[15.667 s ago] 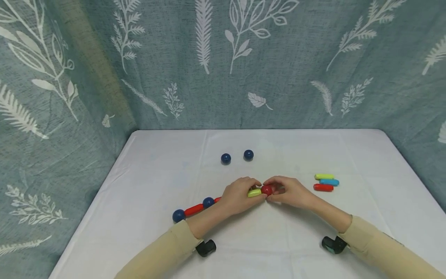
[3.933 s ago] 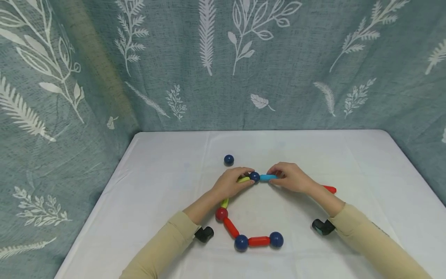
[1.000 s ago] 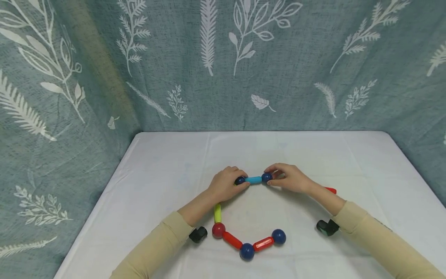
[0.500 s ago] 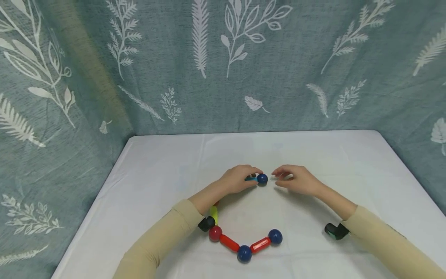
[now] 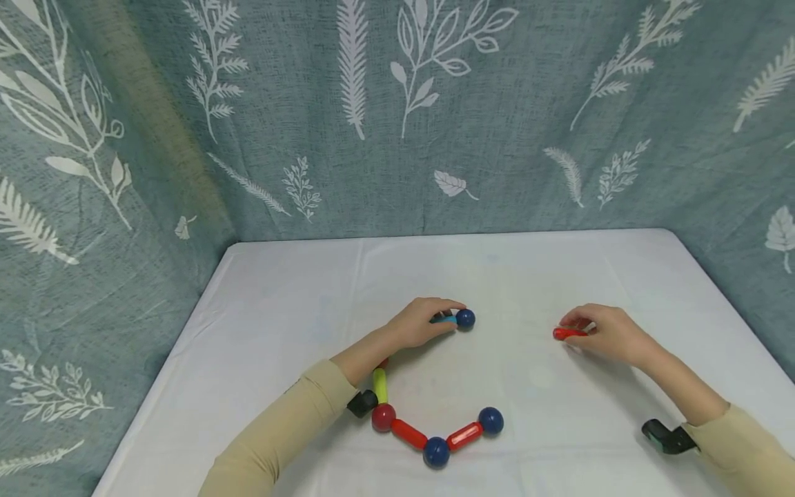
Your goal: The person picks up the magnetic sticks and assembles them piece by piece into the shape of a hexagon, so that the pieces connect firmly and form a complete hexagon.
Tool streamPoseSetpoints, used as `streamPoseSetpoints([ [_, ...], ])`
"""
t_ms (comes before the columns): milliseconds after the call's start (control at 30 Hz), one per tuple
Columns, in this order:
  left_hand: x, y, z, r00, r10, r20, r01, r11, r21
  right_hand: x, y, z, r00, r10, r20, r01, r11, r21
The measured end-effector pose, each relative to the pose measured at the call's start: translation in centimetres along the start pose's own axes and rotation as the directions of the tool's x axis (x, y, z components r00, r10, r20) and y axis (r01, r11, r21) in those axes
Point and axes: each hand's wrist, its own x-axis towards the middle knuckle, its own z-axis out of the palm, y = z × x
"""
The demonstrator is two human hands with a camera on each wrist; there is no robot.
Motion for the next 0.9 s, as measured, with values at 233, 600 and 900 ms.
streamPoseSetpoints([
  [233,-0.2,-0.1,0.1,1.0,-0.012,-0.011,0.012,1.0,-0.016,0.9,-0.7,1.9,1.0,-0.015,-0.01,0.015,1.0,0.018],
  [600,-0.2,-0.2,0.3,1.0,-0.014,-0.014,0.014,1.0,-0.018,4.3,-4.4,5.0,0.998,-0.056,0.026,0.053,0.993,0.104],
  [900,-0.4,-0.2,0.2,1.0,0.007,-0.025,-0.008,1.0,-0.028,5.6,-6.6,6.4,0.999,-0.04,0.004,0.039,0.985,0.171],
])
